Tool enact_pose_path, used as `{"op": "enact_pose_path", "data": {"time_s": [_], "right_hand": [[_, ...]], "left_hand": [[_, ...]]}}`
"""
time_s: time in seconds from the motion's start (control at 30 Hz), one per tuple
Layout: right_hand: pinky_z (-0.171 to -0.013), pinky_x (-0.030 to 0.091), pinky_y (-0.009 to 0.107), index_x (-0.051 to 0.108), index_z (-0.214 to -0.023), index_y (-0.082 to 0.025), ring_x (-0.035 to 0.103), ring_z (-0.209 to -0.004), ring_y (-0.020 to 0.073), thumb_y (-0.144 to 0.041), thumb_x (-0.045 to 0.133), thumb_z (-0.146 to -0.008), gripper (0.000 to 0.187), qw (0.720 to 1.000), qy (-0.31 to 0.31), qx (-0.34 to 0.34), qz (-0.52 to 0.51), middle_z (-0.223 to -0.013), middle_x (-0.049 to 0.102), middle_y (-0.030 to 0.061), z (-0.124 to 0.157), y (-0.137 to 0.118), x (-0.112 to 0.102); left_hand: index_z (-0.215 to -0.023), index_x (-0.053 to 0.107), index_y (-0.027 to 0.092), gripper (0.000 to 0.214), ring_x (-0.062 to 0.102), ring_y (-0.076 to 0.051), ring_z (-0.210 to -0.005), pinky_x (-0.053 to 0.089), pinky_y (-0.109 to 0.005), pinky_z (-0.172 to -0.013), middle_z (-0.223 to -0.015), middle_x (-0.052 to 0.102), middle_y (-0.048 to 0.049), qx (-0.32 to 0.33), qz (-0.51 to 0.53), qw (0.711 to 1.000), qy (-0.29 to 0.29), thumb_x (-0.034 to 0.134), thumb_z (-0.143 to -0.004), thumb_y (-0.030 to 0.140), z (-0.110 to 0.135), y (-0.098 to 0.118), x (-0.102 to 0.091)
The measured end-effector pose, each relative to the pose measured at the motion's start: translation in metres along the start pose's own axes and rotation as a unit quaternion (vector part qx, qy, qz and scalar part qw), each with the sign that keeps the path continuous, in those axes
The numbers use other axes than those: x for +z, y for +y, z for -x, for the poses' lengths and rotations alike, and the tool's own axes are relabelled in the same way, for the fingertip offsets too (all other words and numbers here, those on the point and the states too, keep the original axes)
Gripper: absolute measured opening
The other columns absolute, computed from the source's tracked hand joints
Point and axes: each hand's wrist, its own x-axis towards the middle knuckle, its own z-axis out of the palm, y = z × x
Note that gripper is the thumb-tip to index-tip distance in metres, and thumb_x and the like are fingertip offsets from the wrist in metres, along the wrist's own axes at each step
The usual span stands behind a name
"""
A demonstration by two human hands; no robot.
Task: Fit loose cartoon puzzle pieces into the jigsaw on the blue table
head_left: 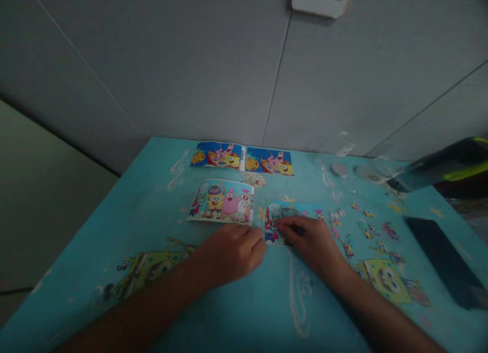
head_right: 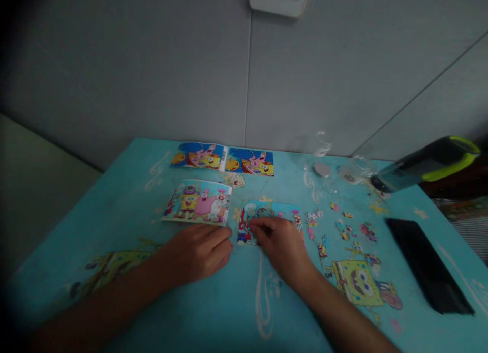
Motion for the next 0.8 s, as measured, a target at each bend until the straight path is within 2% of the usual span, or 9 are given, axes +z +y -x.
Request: {"op": "enact_pose_path", "data": {"time_s": [0.1, 0.2, 0.3, 0.5, 0.67, 0.8], "right_hand": [[-0.066, 0.052, 0.028, 0.081, -0.097, -0.027, 0.070, -0.070, 0.0179, -0.030, 0.065, -0.092, 0.017, 1.000, -0.005, -0.012, -0.005, -0.085, 0.078, -0.0005, 0.0008, 0.0021, -0.0005], [-0.066, 0.051, 0.028, 0.080, -0.096, -0.027, 0.068, -0.068, 0.0168, -0.027, 0.064, -0.093, 0.017, 0.999, -0.011, -0.032, -0.009, -0.081, 0.077, -0.0009, 0.0011, 0.0019, 0.0000], [-0.069, 0.052, 0.029, 0.080, -0.097, -0.028, 0.069, -0.073, 0.0176, -0.028, 0.065, -0.092, 0.016, 0.999, -0.008, -0.038, -0.008, -0.086, 0.077, -0.0001, 0.0021, 0.0012, -0.0010], [-0.069, 0.052, 0.029, 0.079, -0.096, -0.027, 0.069, -0.069, 0.0170, -0.031, 0.065, -0.093, 0.015, 0.999, 0.008, -0.028, -0.016, -0.084, 0.077, 0.0002, 0.0060, 0.0016, -0.0060], [-0.076, 0.051, 0.031, 0.079, -0.099, -0.028, 0.070, -0.080, 0.0186, -0.028, 0.066, -0.092, 0.015, 0.998, 0.000, -0.054, 0.009, -0.091, 0.078, -0.0001, 0.0075, 0.0033, -0.0032], [-0.076, 0.050, 0.033, 0.078, -0.098, -0.027, 0.069, -0.080, 0.0196, -0.024, 0.066, -0.092, 0.014, 0.996, 0.012, -0.083, 0.038, -0.089, 0.077, 0.0007, 0.0069, 0.0010, -0.0002]], "left_hand": [[-0.094, 0.061, 0.016, 0.011, 0.064, -0.018, -0.074, 0.052, -0.033, -0.063, -0.093, 0.064, -0.0060, -0.021, -0.003, 0.999, -0.026, 0.051, -0.094, 0.014, 0.0020, -0.0002, 0.0048], [-0.109, 0.063, 0.013, 0.019, 0.068, -0.019, -0.081, 0.055, -0.034, -0.068, -0.107, 0.066, -0.0103, -0.021, 0.004, 0.999, -0.035, 0.050, -0.095, 0.015, 0.0032, 0.0016, 0.0083], [-0.118, 0.062, 0.013, 0.026, 0.069, -0.020, -0.083, 0.057, -0.034, -0.070, -0.115, 0.066, -0.0132, -0.024, 0.016, 0.999, -0.034, 0.049, -0.096, 0.018, 0.0033, 0.0040, 0.0094], [-0.124, 0.061, 0.014, 0.031, 0.070, -0.019, -0.086, 0.057, -0.032, -0.071, -0.120, 0.065, -0.0154, -0.029, 0.048, 0.998, -0.029, 0.047, -0.098, 0.021, 0.0026, 0.0045, 0.0059], [-0.125, 0.062, 0.014, 0.031, 0.070, -0.020, -0.086, 0.058, -0.033, -0.072, -0.120, 0.065, -0.0155, -0.033, 0.050, 0.997, -0.038, 0.047, -0.098, 0.021, 0.0025, 0.0039, 0.0058], [-0.125, 0.062, 0.014, 0.031, 0.070, -0.020, -0.087, 0.058, -0.033, -0.071, -0.120, 0.065, -0.0154, -0.030, 0.050, 0.997, -0.043, 0.047, -0.099, 0.021, 0.0024, 0.0037, 0.0065]]}}
